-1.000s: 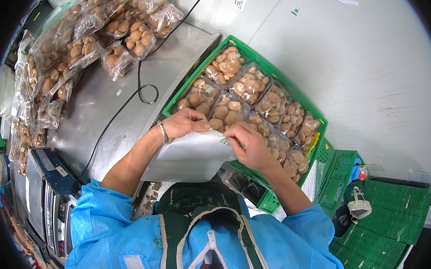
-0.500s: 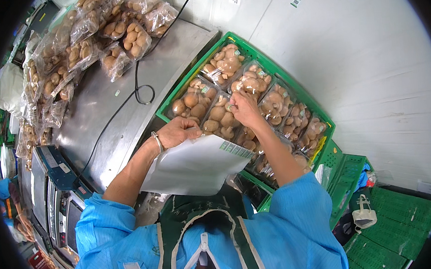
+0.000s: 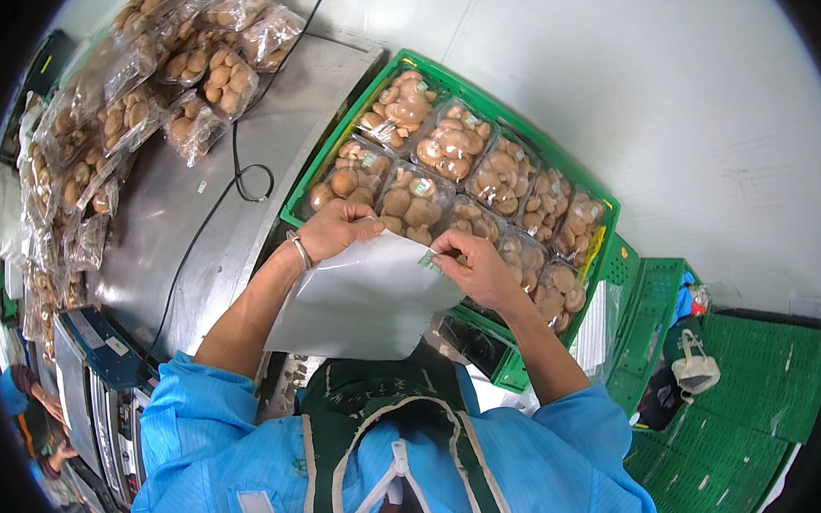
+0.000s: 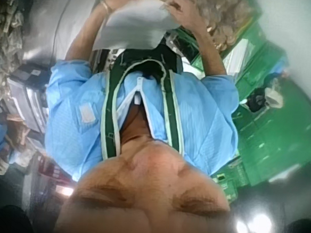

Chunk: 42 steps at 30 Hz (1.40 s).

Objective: The person packs bags of mushrooms into a green plastic crate and applies labels to the bags. The person transfers the bags from a stainless steel counter into the crate and peels small square labels from a sheet to stick them onto each bag.

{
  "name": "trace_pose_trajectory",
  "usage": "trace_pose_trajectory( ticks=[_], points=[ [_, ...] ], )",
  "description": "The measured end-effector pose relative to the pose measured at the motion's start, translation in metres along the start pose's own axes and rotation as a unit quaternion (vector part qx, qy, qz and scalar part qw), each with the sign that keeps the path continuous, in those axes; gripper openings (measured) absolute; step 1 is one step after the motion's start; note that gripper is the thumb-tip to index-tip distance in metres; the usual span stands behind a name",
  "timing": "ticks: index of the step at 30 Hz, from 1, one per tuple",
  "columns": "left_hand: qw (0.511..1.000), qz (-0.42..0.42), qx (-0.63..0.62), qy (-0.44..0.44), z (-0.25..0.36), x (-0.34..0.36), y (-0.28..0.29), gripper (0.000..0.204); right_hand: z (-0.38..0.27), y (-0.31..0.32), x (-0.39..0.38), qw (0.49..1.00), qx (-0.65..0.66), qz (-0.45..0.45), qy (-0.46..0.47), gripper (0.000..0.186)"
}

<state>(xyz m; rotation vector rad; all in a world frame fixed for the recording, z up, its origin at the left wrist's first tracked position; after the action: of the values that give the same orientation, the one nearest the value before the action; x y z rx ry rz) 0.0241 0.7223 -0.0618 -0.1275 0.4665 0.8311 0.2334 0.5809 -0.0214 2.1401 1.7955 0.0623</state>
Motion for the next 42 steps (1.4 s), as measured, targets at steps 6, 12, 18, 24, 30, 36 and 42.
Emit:
trace_pose_trajectory(
  ticks=[6,12,18,24,30,36,42],
  points=[
    [0.864,0.093,0.185,-0.46,0.04,-0.021,-0.031,0.041,0.003,0.006,-0.022,0.997,0.005,0.081,-0.012,0.009],
    [0.913,-0.017,0.197,-0.356,0.017,-0.022,-0.057,0.022,0.011,0.019,-0.031,0.996,0.063,0.061,-0.034,0.009],
    [0.982,-0.104,0.112,-0.113,0.015,-0.015,-0.073,0.028,0.003,0.034,-0.03,0.995,0.033,0.06,0.072,0.015],
    [0.99,-0.087,-0.071,-0.082,0.027,-0.02,-0.102,0.015,0.013,0.052,-0.03,0.975,-0.068,0.07,0.198,0.02],
    [0.979,-0.093,-0.183,0.002,0.022,-0.017,-0.115,0.009,-0.003,0.06,-0.037,0.979,-0.036,0.07,0.19,0.018],
    [0.972,-0.107,-0.205,0.049,0.022,-0.019,-0.119,0.013,-0.004,0.065,-0.038,0.963,-0.071,0.051,0.255,0.018],
    [0.972,-0.08,-0.205,0.079,0.015,-0.021,-0.124,0.014,-0.007,0.062,-0.041,0.94,-0.106,0.075,0.316,0.012]
  ],
)
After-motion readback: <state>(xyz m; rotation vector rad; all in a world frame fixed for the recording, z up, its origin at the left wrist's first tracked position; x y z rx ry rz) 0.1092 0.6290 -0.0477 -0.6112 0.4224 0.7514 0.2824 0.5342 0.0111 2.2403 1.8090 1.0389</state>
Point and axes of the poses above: each hand's wrist, its own x-axis towards the middle knuckle, its own y-axis out of the back of the hand, z = x × y, the point moved 1 cm from there along x, towards the middle knuckle, and after that the axes turned 15 degrees about z, right-handed, at the moved point
